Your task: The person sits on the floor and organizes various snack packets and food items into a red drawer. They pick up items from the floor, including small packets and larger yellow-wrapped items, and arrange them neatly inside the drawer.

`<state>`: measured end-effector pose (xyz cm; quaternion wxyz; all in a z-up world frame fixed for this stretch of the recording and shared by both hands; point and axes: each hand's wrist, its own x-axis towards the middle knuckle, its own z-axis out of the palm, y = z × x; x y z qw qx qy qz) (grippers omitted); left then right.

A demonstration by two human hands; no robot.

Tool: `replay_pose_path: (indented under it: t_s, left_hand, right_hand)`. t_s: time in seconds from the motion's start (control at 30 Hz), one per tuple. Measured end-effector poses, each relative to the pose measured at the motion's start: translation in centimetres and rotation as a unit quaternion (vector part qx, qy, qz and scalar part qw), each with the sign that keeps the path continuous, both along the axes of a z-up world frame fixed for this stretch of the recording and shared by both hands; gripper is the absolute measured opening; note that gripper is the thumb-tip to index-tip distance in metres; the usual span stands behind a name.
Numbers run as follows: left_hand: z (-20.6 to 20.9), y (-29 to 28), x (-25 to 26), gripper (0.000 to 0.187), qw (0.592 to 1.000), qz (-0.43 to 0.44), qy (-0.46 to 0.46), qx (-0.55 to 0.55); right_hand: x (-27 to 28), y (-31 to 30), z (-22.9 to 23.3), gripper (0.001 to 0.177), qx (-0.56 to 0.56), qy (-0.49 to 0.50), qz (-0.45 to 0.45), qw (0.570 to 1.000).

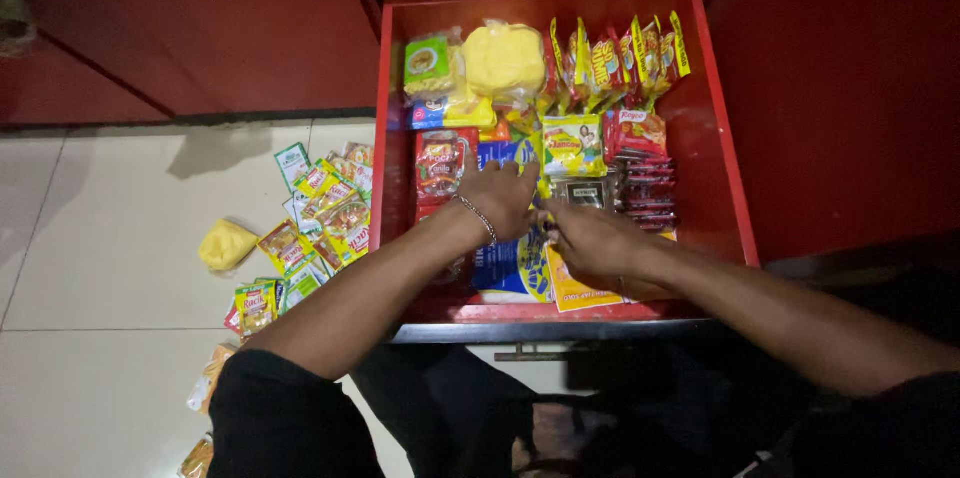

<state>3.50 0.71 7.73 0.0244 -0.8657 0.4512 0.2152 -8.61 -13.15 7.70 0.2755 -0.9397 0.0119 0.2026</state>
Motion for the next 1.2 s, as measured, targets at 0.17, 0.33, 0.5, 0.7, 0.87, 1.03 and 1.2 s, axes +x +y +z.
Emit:
replay_pose_path:
  t_s: [0.17,0.33,0.5,0.7,0.87,1.03,1.2]
  left_hand:
    - [0.8,0.4,-0.5,0.077,1.000,-0.006,-0.008,0.011]
    - [0.9,0.0,-0.2,0.079,1.000,-0.002,-0.025,-0.003]
    - [1.0,0.3,-0.1,0.077,1.000,0.007,-0.023,-0.002]
    - [0.8,0.2,-0.5,0.081,1.000,0.001,-0.023,0.001]
    - [1.0,0.3,0.1,0.082,1.000,-0.014,0.021,0.012]
    - [1.6,1.0,1.0,0.083,0.994,-0.039,0.104,0.005]
    - [5.0,3.1,1.2,0.070,0.997,-0.031,0.003,-0.066]
  right_hand:
    - [-0.2,0.2,0.3,0.041,0.011,-0.008,0.022,1.000]
    - [-0.4,0.9,0.9,0.046,-0.003,0.032,0.000,0.999]
    - [-0.1,0.8,-0.4,0.053,-0.013,0.011,0.023,1.000]
    - [-0.3,0.5,-1.4,0.049,-0.018,-0.009,0.038,0.999]
    - [-0.2,0.4,-0.3,0.050,-0.015,-0.005,0.032,0.999]
    - [0.9,-1.4,0.8,0.055,-0.057,0.019,0.086,0.994]
    - [1.3,-1.8,0.4,0.057,-0.091,0.026,0.173,0.980]
